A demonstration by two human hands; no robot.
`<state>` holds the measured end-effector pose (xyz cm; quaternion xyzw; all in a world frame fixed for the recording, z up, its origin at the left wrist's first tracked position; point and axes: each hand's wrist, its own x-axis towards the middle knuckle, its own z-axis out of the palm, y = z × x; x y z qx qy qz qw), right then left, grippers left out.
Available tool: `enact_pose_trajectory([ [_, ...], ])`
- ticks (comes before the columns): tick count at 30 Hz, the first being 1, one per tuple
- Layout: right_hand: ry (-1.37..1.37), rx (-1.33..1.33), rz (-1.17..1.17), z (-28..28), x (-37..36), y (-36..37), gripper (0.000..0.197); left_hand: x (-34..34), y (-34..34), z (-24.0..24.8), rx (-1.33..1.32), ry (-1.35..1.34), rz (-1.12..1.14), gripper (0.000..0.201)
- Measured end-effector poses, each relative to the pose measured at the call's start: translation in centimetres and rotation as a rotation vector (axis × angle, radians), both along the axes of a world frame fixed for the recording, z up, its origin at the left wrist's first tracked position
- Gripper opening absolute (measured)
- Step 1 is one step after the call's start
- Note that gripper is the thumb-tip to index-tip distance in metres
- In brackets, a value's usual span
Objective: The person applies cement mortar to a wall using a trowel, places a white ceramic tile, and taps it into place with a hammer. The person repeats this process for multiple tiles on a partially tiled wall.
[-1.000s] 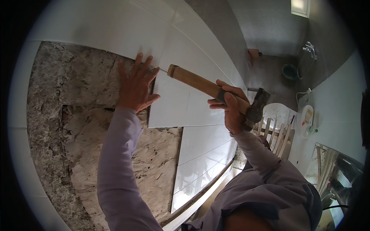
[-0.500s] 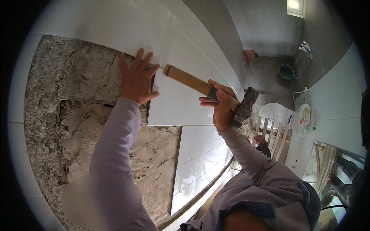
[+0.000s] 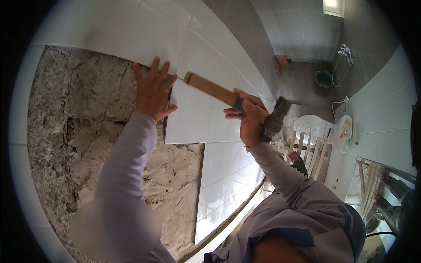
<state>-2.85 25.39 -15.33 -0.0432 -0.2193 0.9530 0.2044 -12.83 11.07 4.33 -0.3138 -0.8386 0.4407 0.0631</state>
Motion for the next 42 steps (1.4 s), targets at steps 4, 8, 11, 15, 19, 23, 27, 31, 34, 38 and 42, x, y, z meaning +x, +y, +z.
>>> enact_pose_trajectory([
  [4, -0.049, 0.027, 0.022, -0.1, 0.0, -0.3, 0.026, 0.0, 0.7, 0.2, -0.11, 0.026, -0.014, 0.083],
  [8, -0.06, 0.01, 0.049, -0.5, 0.3, 0.0, 0.029, -0.2, 0.6, -0.1, -0.175, 0.062, -0.047, 0.082],
  [11, -0.055, -0.012, 0.038, -0.7, 0.1, -0.1, 0.031, -0.3, 1.0, -0.2, -0.228, 0.075, -0.047, 0.083],
  [15, -0.066, 0.025, 0.113, -0.4, -0.1, 1.0, 0.03, -0.1, 1.1, 0.0, -0.197, 0.046, -0.024, 0.086],
  [19, -0.037, -0.039, 0.043, -0.6, -0.4, 0.7, 0.028, -0.3, 0.8, 0.0, -0.11, 0.0, -0.038, 0.092],
  [23, -0.033, -0.015, 0.069, -0.4, 0.7, 0.6, 0.028, 0.1, 1.7, 0.3, -0.236, 0.008, 0.06, 0.1],
  [27, -0.012, -0.126, -0.033, -0.4, 0.8, 0.4, 0.027, -0.1, 1.7, 0.2, -0.283, 0.049, 0.034, 0.102],
  [31, -0.014, -0.045, 0.072, -1.1, 1.5, -0.4, 0.027, -0.2, 1.5, 0.2, -0.251, 0.013, 0.035, 0.103],
  [34, -0.004, -0.064, 0.043, -1.0, 1.7, -0.4, 0.026, -0.3, 1.2, 0.5, -0.225, 0.004, 0.004, 0.102],
  [38, -0.007, -0.025, 0.079, -0.8, 1.9, -0.1, 0.026, -0.2, 1.6, 0.3, -0.214, 0.007, -0.018, 0.1],
  [42, 0.002, -0.012, 0.08, -1.0, 1.7, -0.8, 0.026, -0.4, 1.2, 0.2, -0.201, 0.019, -0.047, 0.1],
])
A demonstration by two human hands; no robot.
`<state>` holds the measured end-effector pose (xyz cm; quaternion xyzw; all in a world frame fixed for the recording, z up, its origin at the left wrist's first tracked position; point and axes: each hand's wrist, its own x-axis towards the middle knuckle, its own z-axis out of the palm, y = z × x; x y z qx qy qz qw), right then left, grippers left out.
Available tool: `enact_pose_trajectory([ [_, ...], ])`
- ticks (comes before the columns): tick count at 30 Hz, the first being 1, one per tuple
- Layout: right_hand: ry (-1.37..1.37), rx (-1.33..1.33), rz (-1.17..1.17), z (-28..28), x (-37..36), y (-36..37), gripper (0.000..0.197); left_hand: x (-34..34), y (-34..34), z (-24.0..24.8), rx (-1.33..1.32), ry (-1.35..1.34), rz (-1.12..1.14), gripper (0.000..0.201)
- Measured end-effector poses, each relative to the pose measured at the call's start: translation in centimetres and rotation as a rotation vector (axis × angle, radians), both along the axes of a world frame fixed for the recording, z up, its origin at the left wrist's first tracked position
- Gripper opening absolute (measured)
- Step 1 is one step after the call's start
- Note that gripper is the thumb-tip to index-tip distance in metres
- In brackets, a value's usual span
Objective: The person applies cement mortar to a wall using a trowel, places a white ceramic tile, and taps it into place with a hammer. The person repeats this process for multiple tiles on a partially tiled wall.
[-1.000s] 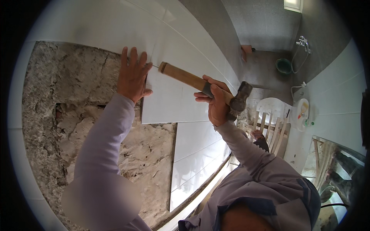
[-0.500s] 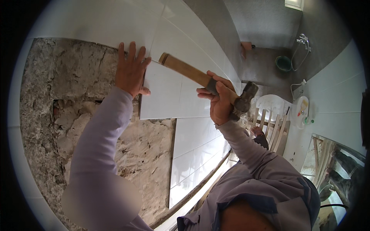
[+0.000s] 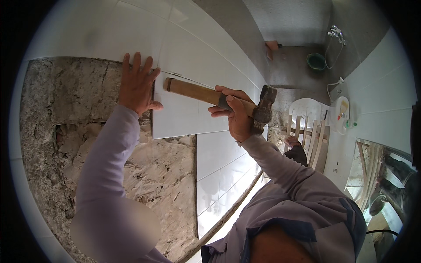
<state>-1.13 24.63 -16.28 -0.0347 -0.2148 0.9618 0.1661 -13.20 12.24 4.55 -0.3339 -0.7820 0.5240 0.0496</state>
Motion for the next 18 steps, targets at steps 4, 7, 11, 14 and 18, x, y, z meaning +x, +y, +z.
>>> enact_pose_trajectory([
  [4, -0.022, -0.022, 0.007, -0.2, 0.2, 0.2, 0.027, 0.0, -0.2, -0.1, -0.014, 0.013, -0.001, 0.101],
  [7, -0.007, -0.006, -0.001, -0.1, 0.1, 0.1, 0.027, 0.1, -0.2, -0.2, -0.023, 0.014, 0.012, 0.101],
  [11, 0.018, -0.053, -0.009, -0.5, -0.1, 0.2, 0.027, 0.2, 0.3, -0.4, -0.018, 0.012, 0.024, 0.099],
  [14, 0.01, -0.016, 0.008, 0.0, 0.0, 0.4, 0.027, 0.3, 0.2, -0.2, -0.008, 0.008, 0.039, 0.098],
  [18, 0.036, -0.135, -0.079, -0.2, -0.5, 0.0, 0.026, 0.2, 0.2, -0.1, 0.021, -0.01, 0.03, 0.099],
])
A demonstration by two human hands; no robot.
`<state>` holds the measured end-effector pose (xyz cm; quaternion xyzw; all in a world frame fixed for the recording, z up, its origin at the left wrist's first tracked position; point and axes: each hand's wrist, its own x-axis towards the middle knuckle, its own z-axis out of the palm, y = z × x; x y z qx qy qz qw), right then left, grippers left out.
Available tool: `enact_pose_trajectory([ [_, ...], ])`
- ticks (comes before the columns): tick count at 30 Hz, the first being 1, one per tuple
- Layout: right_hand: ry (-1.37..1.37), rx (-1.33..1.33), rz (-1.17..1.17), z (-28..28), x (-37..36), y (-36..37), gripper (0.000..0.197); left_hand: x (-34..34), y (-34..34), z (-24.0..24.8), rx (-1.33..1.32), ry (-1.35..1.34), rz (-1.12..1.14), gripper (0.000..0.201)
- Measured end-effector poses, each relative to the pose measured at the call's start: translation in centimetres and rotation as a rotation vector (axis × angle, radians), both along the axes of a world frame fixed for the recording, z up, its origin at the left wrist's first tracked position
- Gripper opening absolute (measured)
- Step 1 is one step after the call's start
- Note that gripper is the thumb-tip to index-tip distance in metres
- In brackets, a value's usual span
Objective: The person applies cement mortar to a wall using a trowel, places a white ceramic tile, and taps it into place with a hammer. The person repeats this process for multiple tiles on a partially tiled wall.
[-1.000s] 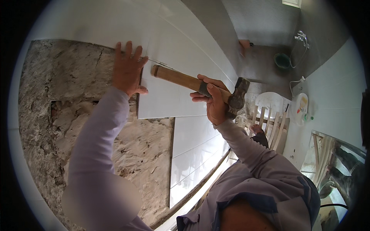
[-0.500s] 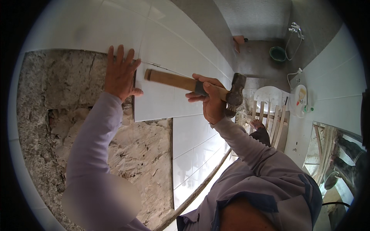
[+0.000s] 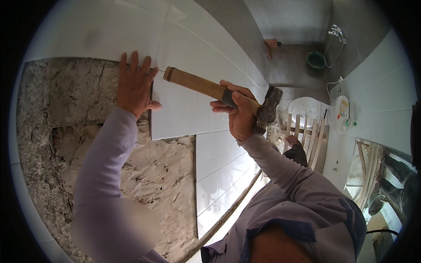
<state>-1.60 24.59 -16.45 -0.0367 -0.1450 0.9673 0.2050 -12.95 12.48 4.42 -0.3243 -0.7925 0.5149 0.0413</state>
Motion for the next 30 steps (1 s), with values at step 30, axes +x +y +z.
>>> enact_pose_trajectory([
  [30, 0.044, 0.117, 0.026, -1.1, 0.3, 0.3, 0.029, -0.8, -1.8, -0.8, 0.043, 0.027, -0.109, 0.094],
])
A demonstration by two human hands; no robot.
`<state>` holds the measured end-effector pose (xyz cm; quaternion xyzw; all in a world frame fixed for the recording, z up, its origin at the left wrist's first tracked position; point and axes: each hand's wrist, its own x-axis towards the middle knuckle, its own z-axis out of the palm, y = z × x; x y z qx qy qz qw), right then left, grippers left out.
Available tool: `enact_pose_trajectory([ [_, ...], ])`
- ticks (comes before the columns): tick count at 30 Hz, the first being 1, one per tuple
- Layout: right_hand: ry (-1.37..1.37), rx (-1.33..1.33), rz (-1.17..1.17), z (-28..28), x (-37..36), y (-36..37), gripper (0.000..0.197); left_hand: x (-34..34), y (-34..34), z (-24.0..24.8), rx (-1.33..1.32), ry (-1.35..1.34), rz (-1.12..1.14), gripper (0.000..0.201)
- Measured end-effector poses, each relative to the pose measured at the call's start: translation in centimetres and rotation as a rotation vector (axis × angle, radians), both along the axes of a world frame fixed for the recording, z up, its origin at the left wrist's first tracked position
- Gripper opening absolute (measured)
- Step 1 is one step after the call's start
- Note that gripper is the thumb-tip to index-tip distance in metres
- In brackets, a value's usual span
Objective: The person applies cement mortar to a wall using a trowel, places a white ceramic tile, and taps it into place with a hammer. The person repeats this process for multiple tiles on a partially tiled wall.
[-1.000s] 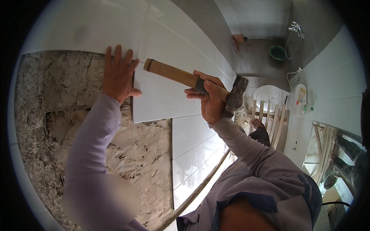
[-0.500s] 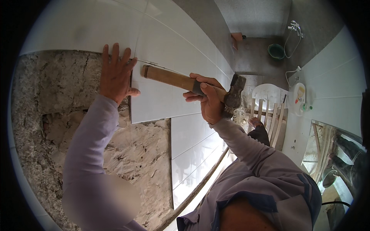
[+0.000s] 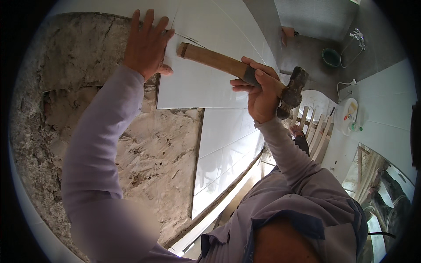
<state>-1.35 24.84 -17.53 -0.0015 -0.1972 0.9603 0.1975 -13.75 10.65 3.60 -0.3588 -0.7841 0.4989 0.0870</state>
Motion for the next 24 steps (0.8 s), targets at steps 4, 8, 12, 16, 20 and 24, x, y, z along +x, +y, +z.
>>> enact_pose_trajectory([
  [4, -0.014, -0.062, -0.055, 0.3, 0.0, 0.0, 0.029, 0.4, 1.0, 0.1, -0.012, -0.024, 0.077, 0.099],
  [8, -0.009, -0.004, -0.007, -0.4, -0.3, -0.3, 0.028, 1.5, 2.6, 0.3, -0.078, 0.0, 0.148, 0.098],
  [12, -0.019, -0.037, -0.012, 0.0, -0.5, -0.3, 0.027, 1.5, 2.7, 0.2, -0.085, -0.001, 0.164, 0.098],
  [16, -0.006, 0.004, -0.001, 0.3, -0.2, 0.4, 0.029, 1.2, 1.0, 0.5, -0.152, 0.034, 0.075, 0.114],
  [20, 0.025, 0.121, 0.009, -0.4, -0.9, 1.1, 0.03, 0.8, 2.4, 0.0, -0.052, -0.034, 0.126, 0.101],
  [24, 0.007, 0.091, 0.045, 0.3, -0.4, 2.8, 0.03, 1.1, 2.0, -0.2, -0.023, -0.046, 0.229, 0.1],
])
